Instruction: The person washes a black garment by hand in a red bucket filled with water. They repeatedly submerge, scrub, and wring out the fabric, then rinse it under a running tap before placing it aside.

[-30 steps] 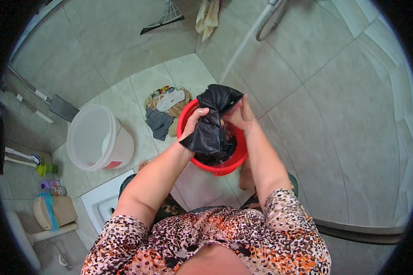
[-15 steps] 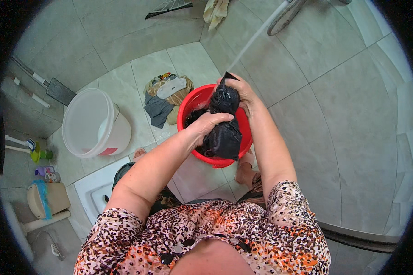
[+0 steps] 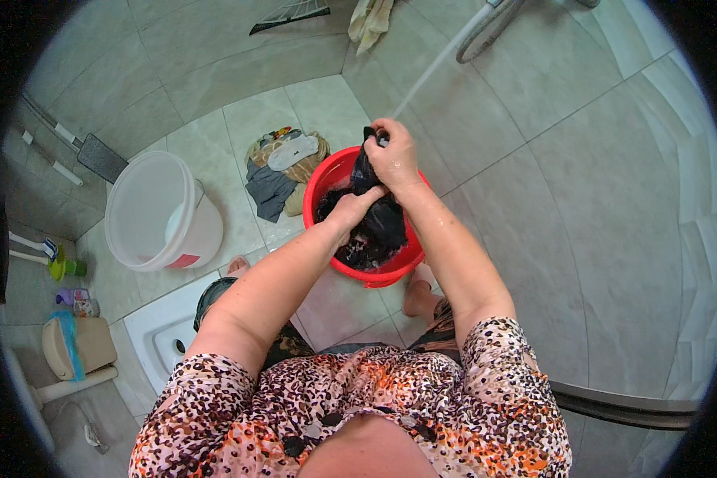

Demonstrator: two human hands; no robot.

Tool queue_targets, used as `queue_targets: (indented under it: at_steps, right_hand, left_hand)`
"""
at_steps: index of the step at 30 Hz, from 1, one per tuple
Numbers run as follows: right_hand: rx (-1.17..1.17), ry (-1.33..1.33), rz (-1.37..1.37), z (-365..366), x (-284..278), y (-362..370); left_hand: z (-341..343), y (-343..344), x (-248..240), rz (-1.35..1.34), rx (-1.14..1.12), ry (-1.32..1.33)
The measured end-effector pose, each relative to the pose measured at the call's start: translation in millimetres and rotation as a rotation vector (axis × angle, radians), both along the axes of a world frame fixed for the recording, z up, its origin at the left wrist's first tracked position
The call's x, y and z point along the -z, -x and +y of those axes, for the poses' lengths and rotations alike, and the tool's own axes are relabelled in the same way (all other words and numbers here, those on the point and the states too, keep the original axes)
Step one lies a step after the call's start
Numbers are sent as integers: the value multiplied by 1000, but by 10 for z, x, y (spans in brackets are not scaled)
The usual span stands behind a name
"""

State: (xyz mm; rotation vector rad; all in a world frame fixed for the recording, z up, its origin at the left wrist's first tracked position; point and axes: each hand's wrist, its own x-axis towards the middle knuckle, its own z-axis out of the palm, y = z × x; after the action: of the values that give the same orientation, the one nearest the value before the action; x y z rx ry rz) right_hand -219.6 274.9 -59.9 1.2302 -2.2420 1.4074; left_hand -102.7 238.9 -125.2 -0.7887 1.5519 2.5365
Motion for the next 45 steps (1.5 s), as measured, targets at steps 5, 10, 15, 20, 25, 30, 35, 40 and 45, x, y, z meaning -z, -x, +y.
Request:
queue_targets:
  at_steps: [5, 10, 15, 20, 25, 30, 35, 40, 45]
  right_hand:
    - [9, 142, 196, 52, -229, -105]
    - [66, 242, 177, 207, -212, -109]
    - [-79, 420, -676, 540, 227, 80]
    - [-245, 566, -981, 699, 497, -190]
    - [-207, 729, -1704, 703, 371, -455]
    - [-492, 558, -1613, 826, 622, -353]
    - [-603, 345, -1803, 863, 632, -260]
    - [-570, 6, -2037, 818, 597, -163]
    - [-334, -372, -1932, 775, 80, -357]
  left_hand:
    - [-7, 50, 34, 111, 45, -519]
    - [-87, 40, -116, 223, -66, -724]
    - [-235, 175, 99, 385, -374, -614]
    - [-164, 215, 79, 274, -843, -214]
    - [-105, 206, -132, 463, -942, 858]
    - [160, 45, -495, 768, -606, 1081]
    - [394, -106, -635, 1000, -354, 1316]
    - [540, -151, -573, 1016, -183, 1494]
    - [746, -176, -465, 1131, -192, 1575]
